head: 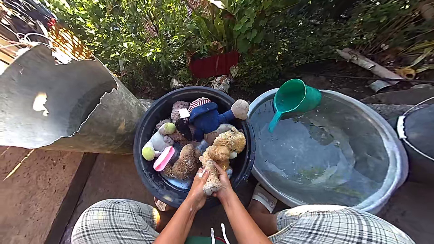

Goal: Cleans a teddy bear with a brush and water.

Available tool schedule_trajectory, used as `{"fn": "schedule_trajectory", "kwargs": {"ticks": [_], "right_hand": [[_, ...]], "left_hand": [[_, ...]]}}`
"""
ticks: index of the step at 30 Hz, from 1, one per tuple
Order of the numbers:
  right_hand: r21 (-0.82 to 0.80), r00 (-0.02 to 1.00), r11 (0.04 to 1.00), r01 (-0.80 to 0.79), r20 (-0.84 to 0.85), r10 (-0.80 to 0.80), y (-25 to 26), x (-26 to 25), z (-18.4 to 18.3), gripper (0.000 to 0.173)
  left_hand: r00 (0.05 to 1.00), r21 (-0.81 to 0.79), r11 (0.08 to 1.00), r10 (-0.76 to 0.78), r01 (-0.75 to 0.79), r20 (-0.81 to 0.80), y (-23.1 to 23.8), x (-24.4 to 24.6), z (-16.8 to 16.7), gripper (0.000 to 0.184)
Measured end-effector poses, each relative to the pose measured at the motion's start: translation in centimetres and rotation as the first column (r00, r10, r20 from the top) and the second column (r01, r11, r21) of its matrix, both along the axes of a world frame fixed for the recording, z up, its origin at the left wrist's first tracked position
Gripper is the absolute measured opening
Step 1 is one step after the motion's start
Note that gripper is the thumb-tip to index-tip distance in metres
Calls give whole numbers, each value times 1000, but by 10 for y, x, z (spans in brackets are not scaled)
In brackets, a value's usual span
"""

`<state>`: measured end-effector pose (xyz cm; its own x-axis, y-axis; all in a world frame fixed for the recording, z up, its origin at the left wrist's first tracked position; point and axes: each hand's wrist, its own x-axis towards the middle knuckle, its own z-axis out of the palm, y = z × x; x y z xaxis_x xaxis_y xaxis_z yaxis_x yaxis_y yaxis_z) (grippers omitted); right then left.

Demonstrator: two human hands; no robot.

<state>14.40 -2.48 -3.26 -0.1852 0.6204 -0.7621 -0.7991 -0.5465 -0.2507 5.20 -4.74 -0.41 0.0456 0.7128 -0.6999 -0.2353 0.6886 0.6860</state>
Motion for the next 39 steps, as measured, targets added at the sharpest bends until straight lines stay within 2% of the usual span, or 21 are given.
{"fn": "schedule_trajectory", "kwargs": {"ticks": [1, 2, 3, 5, 8, 9, 11, 13, 16, 18, 20, 21, 23, 24, 27, 29, 32, 34, 36, 37, 39], "right_hand": [[-4, 999, 1000, 16, 35, -15, 0, -1, 2, 29], [4, 998, 1000, 30, 54, -30, 0, -1, 3, 25], [14, 996, 999, 36, 77, -37, 1, -2, 2, 21], [50, 984, 999, 7, 179, -16, -2, -6, 0, 20], [124, 847, 945, -302, 490, 206, -8, 7, 20, 34], [79, 839, 935, -346, 471, 271, -6, 12, 40, 35], [40, 943, 980, -197, 281, 178, -9, 11, 51, 37], [30, 993, 999, -20, 114, 17, -19, 2, 16, 41], [38, 994, 999, -31, 106, 27, -16, -1, -3, 36], [-7, 989, 999, -44, 138, 45, -9, 2, -4, 34], [-16, 986, 998, -68, 152, 70, -8, -1, -6, 37], [-5, 982, 996, -88, 165, 87, -6, -2, -6, 39], [12, 963, 989, -147, 230, 140, -5, -3, -10, 47], [2, 947, 985, -172, 276, 165, -5, -4, -13, 53], [-46, 909, 977, -209, 361, 211, -3, -3, -16, 65], [-39, 895, 974, -223, 389, 221, 0, -1, -15, 66], [2, 858, 969, -247, 466, 218, -1, 1, -12, 57], [3, 856, 968, -251, 467, 220, -1, 1, -15, 57], [-30, 869, 973, -228, 444, 217, 1, -2, -19, 58], [-47, 876, 972, -228, 427, 226, 0, -1, -20, 59], [-67, 884, 972, -223, 406, 231, -2, 2, -22, 59]], "left_hand": [[968, 61, 985, -145, 161, -203, 1, -5, 2, 34], [878, 97, 942, -258, 322, -404, 2, -9, 8, 38], [757, 118, 882, -316, 457, -572, -1, -9, 17, 40], [595, 190, 759, -301, 622, -745, -18, -5, 31, 51], [423, 200, 568, -292, 798, -858, -32, 12, 29, 77], [378, 188, 536, -271, 823, -885, -21, 15, 25, 81], [324, 131, 516, -303, 846, -896, 20, 18, 17, 80], [334, 96, 482, -436, 871, -836, 67, 22, 6, 77], [337, 159, 424, -388, 892, -858, 110, 30, -20, 60], [327, 156, 443, -340, 883, -882, 118, 35, -28, 47], [302, 65, 548, -355, 834, -884, 117, 33, -26, 41], [346, 42, 647, -351, 762, -870, 117, 30, -26, 44], [544, 98, 857, -229, 506, -807, 117, 22, -39, 47], [633, 136, 921, -137, 364, -762, 117, 20, -46, 48], [814, 225, 968, 43, 109, -579, 103, 22, -51, 59], [876, 304, 916, -95, 263, -473, 73, 17, -54, 57], [795, 353, 750, -365, 559, -484, 25, 0, -40, 75], [702, 312, 710, -352, 631, -619, 15, -22, -25, 51], [487, 189, 770, -176, 609, -855, 29, -50, -21, 39], [353, 108, 817, -123, 567, -928, 41, -68, -25, 40], [176, -49, 889, -145, 456, -974, 61, -102, -42, 55]]}}
